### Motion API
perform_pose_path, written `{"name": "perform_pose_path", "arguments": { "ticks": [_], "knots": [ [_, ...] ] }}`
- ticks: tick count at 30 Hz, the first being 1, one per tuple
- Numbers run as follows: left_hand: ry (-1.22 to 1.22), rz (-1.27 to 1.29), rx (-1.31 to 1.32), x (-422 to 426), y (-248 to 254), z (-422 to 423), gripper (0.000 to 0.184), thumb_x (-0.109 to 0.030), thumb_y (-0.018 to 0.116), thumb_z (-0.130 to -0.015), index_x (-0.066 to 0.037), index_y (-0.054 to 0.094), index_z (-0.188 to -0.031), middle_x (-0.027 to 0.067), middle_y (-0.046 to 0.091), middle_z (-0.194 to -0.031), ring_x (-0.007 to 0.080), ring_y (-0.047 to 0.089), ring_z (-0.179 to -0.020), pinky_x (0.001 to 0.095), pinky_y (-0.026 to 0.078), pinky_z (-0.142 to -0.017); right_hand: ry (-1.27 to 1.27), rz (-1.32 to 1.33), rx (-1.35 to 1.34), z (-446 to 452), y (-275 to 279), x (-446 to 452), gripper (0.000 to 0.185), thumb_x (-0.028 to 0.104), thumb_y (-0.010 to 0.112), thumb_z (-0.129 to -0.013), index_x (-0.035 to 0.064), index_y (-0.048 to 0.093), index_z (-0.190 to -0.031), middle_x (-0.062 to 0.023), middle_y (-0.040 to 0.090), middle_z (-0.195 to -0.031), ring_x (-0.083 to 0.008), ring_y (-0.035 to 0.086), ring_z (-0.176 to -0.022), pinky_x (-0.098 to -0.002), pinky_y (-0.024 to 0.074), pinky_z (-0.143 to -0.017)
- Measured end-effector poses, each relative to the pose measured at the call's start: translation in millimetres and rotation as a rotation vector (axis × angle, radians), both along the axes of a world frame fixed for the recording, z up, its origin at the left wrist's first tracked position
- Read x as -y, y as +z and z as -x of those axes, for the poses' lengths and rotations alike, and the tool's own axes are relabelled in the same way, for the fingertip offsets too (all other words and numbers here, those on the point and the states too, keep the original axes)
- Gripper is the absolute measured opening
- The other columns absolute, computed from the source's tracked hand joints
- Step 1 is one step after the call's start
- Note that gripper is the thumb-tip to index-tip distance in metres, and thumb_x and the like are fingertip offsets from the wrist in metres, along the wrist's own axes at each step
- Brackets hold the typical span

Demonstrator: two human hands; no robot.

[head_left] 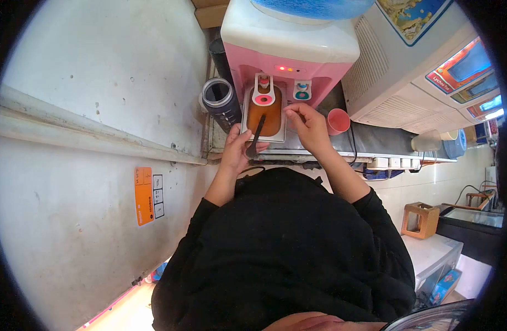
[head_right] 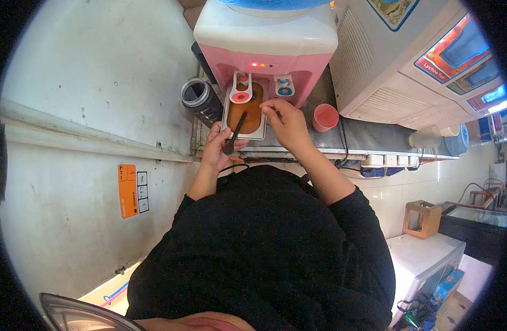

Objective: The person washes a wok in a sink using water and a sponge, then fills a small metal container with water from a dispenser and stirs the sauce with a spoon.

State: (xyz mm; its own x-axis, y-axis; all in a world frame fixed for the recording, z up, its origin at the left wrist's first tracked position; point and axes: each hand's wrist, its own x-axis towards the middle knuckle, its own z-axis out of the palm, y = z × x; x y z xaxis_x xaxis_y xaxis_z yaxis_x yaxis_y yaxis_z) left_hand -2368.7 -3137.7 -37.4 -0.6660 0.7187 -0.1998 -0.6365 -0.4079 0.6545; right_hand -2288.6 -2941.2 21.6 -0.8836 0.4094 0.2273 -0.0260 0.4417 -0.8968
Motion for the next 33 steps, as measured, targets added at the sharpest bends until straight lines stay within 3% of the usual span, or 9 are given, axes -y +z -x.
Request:
{"name": "perform_pose_path", "arguments": {
  "ticks": [6, 9, 12, 18, 21, 24, 27, 30, 33],
  "knots": [
    [0.002, 0.003, 0.009, 0.2, -0.3, 0.1, 0.019, -0.012, 0.049, -0.091, -0.009, 0.041, -0.108, 0.0159, 0.057, -0.110, 0.0315, 0.066, -0.079, 0.0446, 0.055, -0.075, -0.101, -0.031, -0.018, 12.1, 13.9, 10.6, 0.020, 0.020, 0.062, -0.085, 0.0023, 0.064, -0.094, -0.0098, 0.064, -0.077, -0.0154, 0.060, -0.067, -0.0281, 0.0457, -0.060],
    [-0.003, 0.001, 0.018, 1.0, -2.3, 0.5, 0.020, -0.011, 0.049, -0.091, -0.009, 0.040, -0.108, 0.0154, 0.057, -0.109, 0.0313, 0.066, -0.078, 0.0454, 0.055, -0.075, -0.085, 0.133, 0.094, 29.5, 3.7, 4.1, 0.023, 0.023, 0.066, -0.082, 0.0011, 0.065, -0.089, -0.0077, 0.065, -0.071, -0.0136, 0.058, -0.059, -0.0258, 0.0444, -0.055],
    [0.001, -0.004, 0.023, 0.0, -3.9, 0.3, 0.020, -0.011, 0.048, -0.091, -0.009, 0.040, -0.109, 0.0152, 0.057, -0.109, 0.0315, 0.066, -0.078, 0.0457, 0.055, -0.075, -0.015, 0.455, 0.393, 39.8, 24.7, 0.5, 0.025, 0.027, 0.064, -0.084, 0.0019, 0.064, -0.084, -0.0022, 0.062, -0.070, -0.0061, 0.051, -0.055, -0.0215, 0.0397, -0.050],
    [-0.002, -0.017, 0.030, -2.4, -6.3, -0.6, 0.018, -0.011, 0.047, -0.092, -0.009, 0.039, -0.108, 0.0148, 0.057, -0.108, 0.0317, 0.067, -0.078, 0.0450, 0.056, -0.075, 0.019, 0.435, 0.385, 58.7, 7.0, -3.6, 0.028, 0.029, 0.069, -0.074, 0.0012, 0.066, -0.077, -0.0058, 0.064, -0.064, -0.0093, 0.054, -0.049, -0.0235, 0.0427, -0.047],
    [-0.006, -0.009, 0.017, -2.6, -11.1, 0.9, 0.018, -0.010, 0.046, -0.092, -0.008, 0.039, -0.108, 0.0136, 0.057, -0.106, 0.0313, 0.067, -0.078, 0.0457, 0.055, -0.076, -0.042, 0.178, 0.419, 63.5, -6.8, -3.8, 0.022, 0.024, 0.065, -0.072, 0.0027, 0.067, -0.074, -0.0114, 0.065, -0.067, -0.0187, 0.060, -0.053, -0.0320, 0.0478, -0.053],
    [-0.016, -0.011, 0.017, -2.0, -17.1, 0.7, 0.018, -0.010, 0.046, -0.092, -0.008, 0.040, -0.108, 0.0123, 0.058, -0.104, 0.0308, 0.066, -0.079, 0.0454, 0.056, -0.076, -0.167, -0.318, 0.284, 71.5, -14.7, -5.0, 0.020, 0.023, 0.061, -0.073, 0.0043, 0.068, -0.073, -0.0174, 0.065, -0.072, -0.0307, 0.064, -0.066, -0.0413, 0.0500, -0.063],
    [-0.032, 0.003, 0.010, -2.4, -21.7, 2.4, 0.019, -0.010, 0.046, -0.092, -0.009, 0.040, -0.110, 0.0115, 0.058, -0.104, 0.0308, 0.066, -0.080, 0.0445, 0.056, -0.075, -0.185, -0.457, 0.286, 83.6, -20.8, -7.1, 0.021, 0.023, 0.058, -0.074, 0.0047, 0.068, -0.075, -0.0200, 0.064, -0.076, -0.0371, 0.063, -0.077, -0.0455, 0.0494, -0.069],
    [-0.038, 0.003, 0.006, -3.1, -22.9, 2.0, 0.019, -0.011, 0.047, -0.092, -0.009, 0.040, -0.109, 0.0124, 0.059, -0.104, 0.0307, 0.067, -0.080, 0.0440, 0.055, -0.076, -0.202, -0.531, 0.292, 90.1, -24.0, -6.4, 0.022, 0.024, 0.059, -0.077, 0.0037, 0.068, -0.076, -0.0210, 0.064, -0.076, -0.0375, 0.063, -0.076, -0.0454, 0.0494, -0.068],
    [-0.042, 0.057, -0.014, -2.1, -21.5, 0.6, 0.017, -0.013, 0.048, -0.092, -0.009, 0.040, -0.106, 0.0142, 0.060, -0.103, 0.0302, 0.067, -0.079, 0.0426, 0.055, -0.076, -0.256, -0.515, 0.345, 73.6, -17.4, -0.7, 0.028, 0.025, 0.058, -0.080, 0.0007, 0.064, -0.092, -0.0225, 0.064, -0.083, -0.0397, 0.061, -0.080, -0.0462, 0.0488, -0.071]
  ]
}}
